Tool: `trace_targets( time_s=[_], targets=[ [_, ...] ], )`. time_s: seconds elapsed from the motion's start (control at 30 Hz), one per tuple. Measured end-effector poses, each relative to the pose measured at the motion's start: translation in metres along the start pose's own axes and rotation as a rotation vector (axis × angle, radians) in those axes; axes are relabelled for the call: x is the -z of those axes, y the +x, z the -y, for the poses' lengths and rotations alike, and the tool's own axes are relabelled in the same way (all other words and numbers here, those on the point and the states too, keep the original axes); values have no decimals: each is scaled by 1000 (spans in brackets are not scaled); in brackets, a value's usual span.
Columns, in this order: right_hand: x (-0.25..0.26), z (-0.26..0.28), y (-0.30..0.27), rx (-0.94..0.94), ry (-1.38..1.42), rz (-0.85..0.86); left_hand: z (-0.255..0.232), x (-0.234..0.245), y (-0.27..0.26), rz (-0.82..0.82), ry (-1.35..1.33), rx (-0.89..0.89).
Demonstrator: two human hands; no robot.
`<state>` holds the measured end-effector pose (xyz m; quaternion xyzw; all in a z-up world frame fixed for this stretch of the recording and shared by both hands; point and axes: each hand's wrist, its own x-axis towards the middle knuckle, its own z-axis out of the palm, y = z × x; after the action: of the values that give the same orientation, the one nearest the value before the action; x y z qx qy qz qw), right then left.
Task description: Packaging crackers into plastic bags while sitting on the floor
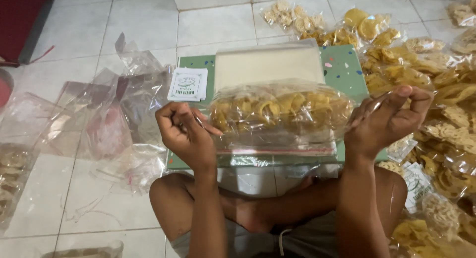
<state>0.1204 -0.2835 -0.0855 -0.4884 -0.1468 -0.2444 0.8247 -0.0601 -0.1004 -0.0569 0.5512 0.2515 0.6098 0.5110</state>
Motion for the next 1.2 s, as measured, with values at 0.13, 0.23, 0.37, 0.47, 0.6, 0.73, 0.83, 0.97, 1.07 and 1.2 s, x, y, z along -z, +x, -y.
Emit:
trace_targets(
  time_s=[0.13,0.23,0.37,0.47,0.6,0.73,0.83,0.97,1.07,1.2],
  targets=[
    [16,7,-20,-41,-76,3,13,19,-19,-41,6,83],
    [25,7,-28,-25,-87,-19,12,28,-28,-69,67,174],
    [27,15,-38,-125,-163,-35,11,36,-38,-21,61,233],
    [49,0,-40,11,-401,-34,21,44,-47,-14,62,233],
    [51,0,-58,-211,-228,-36,34,51,-59,-63,112,287],
    [66,-18,-64,-189,-280,-1,51,53,-65,-70,119,277],
    [83,-42,-65,-29,-526,16,61,51,-67,-65,202,303],
    [90,-60,-71,-110,-510,-5,82,48,-68,-85,270,247],
    [92,-70,-74,-108,-519,7,93,46,-68,-87,302,250],
    [92,-81,-82,-148,-327,-23,137,59,-76,-201,447,231]
  ],
)
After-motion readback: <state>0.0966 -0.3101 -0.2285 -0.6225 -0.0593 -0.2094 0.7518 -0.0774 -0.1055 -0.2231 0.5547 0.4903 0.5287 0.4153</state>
